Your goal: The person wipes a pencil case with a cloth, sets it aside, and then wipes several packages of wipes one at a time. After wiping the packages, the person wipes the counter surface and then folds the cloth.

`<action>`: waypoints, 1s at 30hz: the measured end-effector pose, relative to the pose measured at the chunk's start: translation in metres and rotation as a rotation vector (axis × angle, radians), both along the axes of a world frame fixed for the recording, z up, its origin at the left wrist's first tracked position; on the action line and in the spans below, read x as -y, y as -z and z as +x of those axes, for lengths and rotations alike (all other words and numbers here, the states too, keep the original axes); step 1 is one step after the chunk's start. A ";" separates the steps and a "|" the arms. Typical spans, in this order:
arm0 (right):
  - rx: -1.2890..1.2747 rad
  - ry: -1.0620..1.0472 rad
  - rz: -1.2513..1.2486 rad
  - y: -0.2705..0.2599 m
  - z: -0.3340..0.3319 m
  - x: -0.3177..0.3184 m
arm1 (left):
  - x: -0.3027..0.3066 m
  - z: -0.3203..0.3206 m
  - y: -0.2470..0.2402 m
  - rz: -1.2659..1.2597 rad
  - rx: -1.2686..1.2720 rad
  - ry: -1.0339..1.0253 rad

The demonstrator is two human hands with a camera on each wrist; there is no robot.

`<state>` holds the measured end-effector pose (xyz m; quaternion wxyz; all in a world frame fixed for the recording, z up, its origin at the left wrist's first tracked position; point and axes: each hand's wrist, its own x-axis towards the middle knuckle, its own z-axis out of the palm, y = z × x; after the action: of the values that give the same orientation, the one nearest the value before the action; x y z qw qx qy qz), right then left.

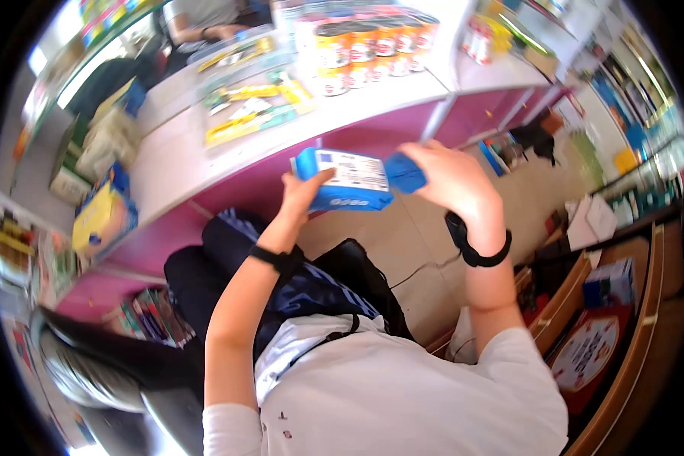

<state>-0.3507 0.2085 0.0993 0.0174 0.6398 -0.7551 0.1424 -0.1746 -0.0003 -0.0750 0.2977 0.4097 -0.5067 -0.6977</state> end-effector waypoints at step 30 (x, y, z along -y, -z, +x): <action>-0.331 -0.821 -0.241 -0.154 0.149 -0.036 | 0.020 0.034 -0.015 0.155 0.006 0.154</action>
<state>-0.2016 0.2444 0.2532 0.1545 0.8936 -0.4039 0.1202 -0.1403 -0.0206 -0.0603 0.2093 0.3933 -0.4822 -0.7543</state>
